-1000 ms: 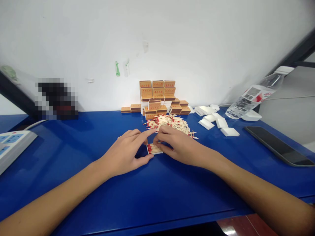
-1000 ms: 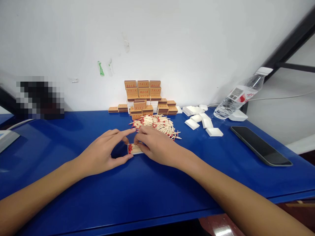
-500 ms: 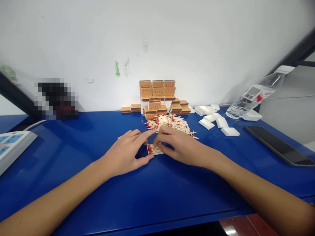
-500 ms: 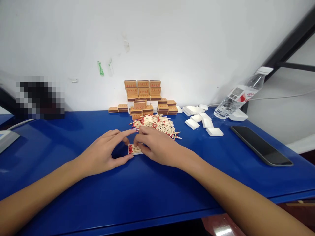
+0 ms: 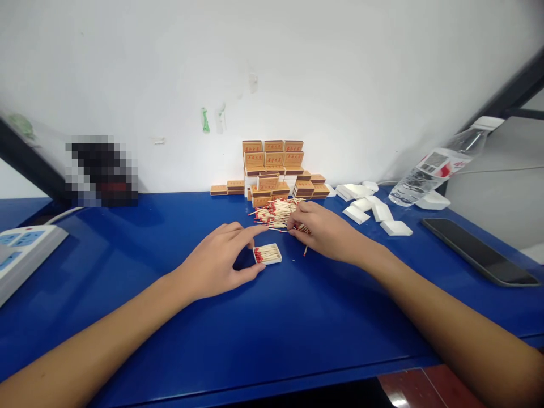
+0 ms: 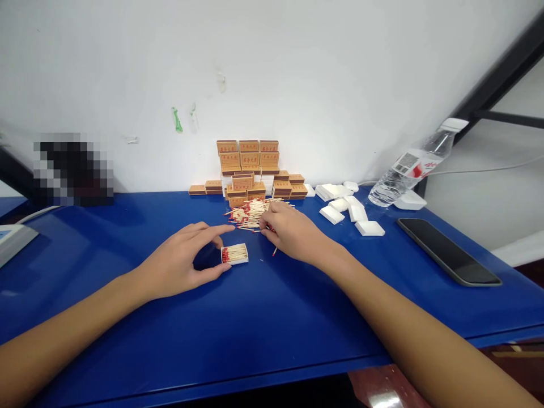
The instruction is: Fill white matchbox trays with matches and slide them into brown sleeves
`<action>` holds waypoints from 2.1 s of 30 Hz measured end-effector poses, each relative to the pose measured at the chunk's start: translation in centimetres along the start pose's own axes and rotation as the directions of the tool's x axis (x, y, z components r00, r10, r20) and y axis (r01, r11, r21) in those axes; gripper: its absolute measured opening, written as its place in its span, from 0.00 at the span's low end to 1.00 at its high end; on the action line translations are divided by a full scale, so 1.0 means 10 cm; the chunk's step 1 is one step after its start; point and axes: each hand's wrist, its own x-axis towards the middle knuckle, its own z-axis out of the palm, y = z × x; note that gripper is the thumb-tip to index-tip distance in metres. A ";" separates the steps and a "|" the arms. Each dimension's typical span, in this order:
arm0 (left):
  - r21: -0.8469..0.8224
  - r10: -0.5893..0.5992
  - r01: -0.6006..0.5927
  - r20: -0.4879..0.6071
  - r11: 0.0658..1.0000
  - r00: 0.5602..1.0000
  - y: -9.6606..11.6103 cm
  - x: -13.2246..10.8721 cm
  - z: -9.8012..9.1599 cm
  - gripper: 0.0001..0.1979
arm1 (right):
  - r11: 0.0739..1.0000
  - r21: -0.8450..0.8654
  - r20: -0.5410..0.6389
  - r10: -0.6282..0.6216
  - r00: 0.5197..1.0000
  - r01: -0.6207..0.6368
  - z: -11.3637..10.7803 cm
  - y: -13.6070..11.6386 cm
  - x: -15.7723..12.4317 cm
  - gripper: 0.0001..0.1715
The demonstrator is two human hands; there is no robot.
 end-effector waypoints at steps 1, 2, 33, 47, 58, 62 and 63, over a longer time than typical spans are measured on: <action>-0.002 -0.007 0.007 0.015 1.000 1.000 0.00 0.00 0.00 0.30 | 1.000 -0.007 0.010 -0.002 1.000 0.002 0.01 -0.01 0.00 0.09; -0.001 -0.010 0.010 0.025 1.000 1.000 0.00 0.00 0.01 0.30 | 1.000 -0.014 0.018 -0.007 1.000 0.008 0.02 -0.02 0.01 0.10; 0.045 -0.031 0.029 0.045 0.999 0.999 0.02 0.01 0.02 0.32 | 1.000 0.021 0.048 -0.009 0.999 0.008 0.22 -0.04 0.15 0.07; 0.044 -0.048 0.047 0.039 0.998 0.998 0.01 0.00 0.02 0.33 | 0.998 0.050 0.003 -0.047 0.999 0.047 -0.03 -0.20 0.02 0.13; 0.046 -0.032 0.030 0.038 0.998 0.999 0.01 0.01 0.03 0.35 | 0.985 0.079 0.019 -0.158 0.987 0.156 0.08 -0.46 0.00 0.08; 0.041 -0.038 0.036 0.048 0.999 0.998 0.00 0.01 0.03 0.35 | 0.987 0.128 0.058 -0.108 0.992 0.100 -0.02 -0.39 -0.03 0.08; 0.040 -0.038 0.036 0.048 0.999 0.998 0.00 0.01 0.03 0.36 | 0.987 0.132 0.080 -0.098 0.992 0.087 -0.04 -0.38 -0.04 0.08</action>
